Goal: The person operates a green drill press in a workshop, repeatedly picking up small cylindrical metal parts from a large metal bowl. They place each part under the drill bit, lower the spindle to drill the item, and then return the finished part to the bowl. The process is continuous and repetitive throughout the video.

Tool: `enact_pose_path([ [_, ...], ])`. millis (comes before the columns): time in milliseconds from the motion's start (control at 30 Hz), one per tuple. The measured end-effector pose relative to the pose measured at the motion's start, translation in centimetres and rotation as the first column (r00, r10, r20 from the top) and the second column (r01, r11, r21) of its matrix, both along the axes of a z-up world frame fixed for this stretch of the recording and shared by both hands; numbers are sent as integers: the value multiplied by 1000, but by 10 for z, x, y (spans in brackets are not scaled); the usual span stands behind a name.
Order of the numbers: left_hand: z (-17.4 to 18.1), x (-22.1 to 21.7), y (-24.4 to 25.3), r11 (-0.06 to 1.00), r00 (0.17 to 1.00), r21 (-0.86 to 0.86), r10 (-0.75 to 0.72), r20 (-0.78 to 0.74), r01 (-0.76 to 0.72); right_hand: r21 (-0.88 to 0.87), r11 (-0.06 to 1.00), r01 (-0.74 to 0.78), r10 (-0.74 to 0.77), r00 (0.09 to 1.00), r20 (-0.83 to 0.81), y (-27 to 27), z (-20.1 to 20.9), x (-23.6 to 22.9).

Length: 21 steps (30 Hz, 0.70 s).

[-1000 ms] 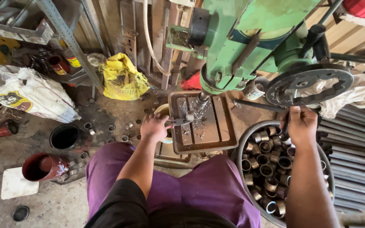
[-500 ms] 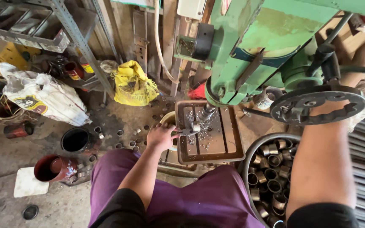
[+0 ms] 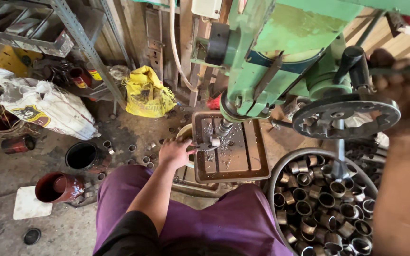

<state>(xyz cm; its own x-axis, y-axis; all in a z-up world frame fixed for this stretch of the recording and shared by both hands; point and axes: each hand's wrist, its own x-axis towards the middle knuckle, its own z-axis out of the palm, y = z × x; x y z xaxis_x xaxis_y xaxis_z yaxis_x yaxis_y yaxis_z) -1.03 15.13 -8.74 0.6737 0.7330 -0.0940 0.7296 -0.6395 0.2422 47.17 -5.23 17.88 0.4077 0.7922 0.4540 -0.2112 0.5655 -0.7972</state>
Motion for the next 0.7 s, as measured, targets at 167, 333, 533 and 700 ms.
enact_pose_path([
  [167,-3,1,-3,1000,996,-30,3,-84,-5,-295,955,-26,79,982,170,-71,-16,-17],
  [333,-4,1,1,1000,997,-29,-1,-76,-1,-514,779,358,261,561,786,-86,-14,-75],
  [533,-9,-1,1,1000,1000,0,3,11,-3,-503,659,559,-43,696,717,-81,-23,-121],
  [700,-8,-2,0,1000,998,15,6,55,-6,-275,502,820,-141,391,910,-81,-16,-144],
])
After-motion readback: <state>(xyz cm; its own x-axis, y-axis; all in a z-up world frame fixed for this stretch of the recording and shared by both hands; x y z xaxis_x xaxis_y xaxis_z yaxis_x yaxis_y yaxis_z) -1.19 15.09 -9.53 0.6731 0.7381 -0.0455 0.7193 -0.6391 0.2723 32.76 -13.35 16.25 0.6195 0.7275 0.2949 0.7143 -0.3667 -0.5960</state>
